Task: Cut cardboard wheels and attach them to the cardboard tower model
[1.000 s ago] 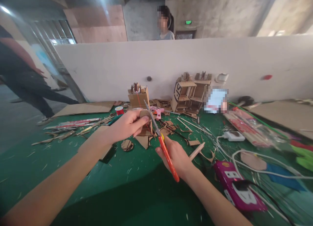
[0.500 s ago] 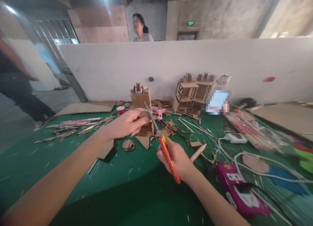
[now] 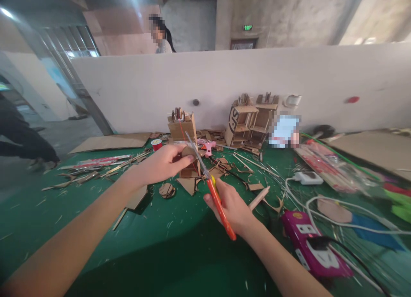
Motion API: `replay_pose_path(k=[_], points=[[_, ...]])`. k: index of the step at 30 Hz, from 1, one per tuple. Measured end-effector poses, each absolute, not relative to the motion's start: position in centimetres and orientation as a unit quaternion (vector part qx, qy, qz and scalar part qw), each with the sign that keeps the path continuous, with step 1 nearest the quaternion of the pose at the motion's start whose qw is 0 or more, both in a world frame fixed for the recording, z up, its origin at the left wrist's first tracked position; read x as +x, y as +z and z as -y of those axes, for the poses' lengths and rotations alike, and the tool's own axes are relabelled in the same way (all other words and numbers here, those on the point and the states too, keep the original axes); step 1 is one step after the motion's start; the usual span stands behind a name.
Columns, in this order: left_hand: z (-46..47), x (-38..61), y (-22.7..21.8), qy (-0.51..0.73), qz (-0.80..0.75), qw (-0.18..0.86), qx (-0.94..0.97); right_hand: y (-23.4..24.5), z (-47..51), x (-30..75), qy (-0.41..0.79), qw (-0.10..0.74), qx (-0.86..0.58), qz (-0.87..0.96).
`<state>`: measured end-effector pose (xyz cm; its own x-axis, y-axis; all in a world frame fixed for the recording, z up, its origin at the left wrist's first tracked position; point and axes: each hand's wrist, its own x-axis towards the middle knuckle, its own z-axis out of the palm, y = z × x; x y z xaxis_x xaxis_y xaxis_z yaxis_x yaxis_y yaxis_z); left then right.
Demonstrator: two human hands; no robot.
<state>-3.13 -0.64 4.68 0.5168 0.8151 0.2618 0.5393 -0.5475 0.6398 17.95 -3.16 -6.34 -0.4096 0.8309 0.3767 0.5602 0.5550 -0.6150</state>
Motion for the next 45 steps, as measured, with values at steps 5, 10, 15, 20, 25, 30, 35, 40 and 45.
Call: replay_pose_path(k=[5, 10, 15, 20, 25, 30, 35, 40, 45], points=[[0.1, -1.4, 2.6, 0.360, -0.387, 0.341, 0.778, -6.7, 3.0, 17.8, 0.200, 0.363, -0.445, 0.794], [0.1, -1.5, 2.6, 0.352, -0.395, 0.338, 0.778, -6.9, 3.1, 18.3, 0.255, 0.346, -0.413, 0.803], [0.5, -2.3, 3.8, 0.310, -0.383, 0.325, 0.807, -6.7, 3.3, 18.4, 0.283, 0.334, -0.407, 0.802], [0.5, -2.2, 3.7, 0.308, -0.365, 0.352, 0.805, -6.6, 3.3, 18.0, 0.255, 0.356, -0.422, 0.794], [0.5, -1.8, 3.2, 0.320, -0.364, 0.357, 0.798, -6.9, 2.9, 18.0, 0.239, 0.359, -0.434, 0.791], [0.7, -1.5, 3.3, 0.327, -0.368, 0.377, 0.784, -7.4, 2.7, 18.1, 0.250, 0.367, -0.423, 0.790], [1.0, -1.2, 3.6, 0.331, -0.369, 0.384, 0.779, -7.7, 2.7, 18.1, 0.258, 0.374, -0.420, 0.786], [0.7, -1.8, 3.7, 0.312, -0.377, 0.369, 0.790, -7.5, 2.8, 18.2, 0.270, 0.360, -0.421, 0.788], [0.2, -3.1, 4.2, 0.259, -0.377, 0.354, 0.816, -7.5, 3.1, 18.5, 0.297, 0.332, -0.407, 0.798]])
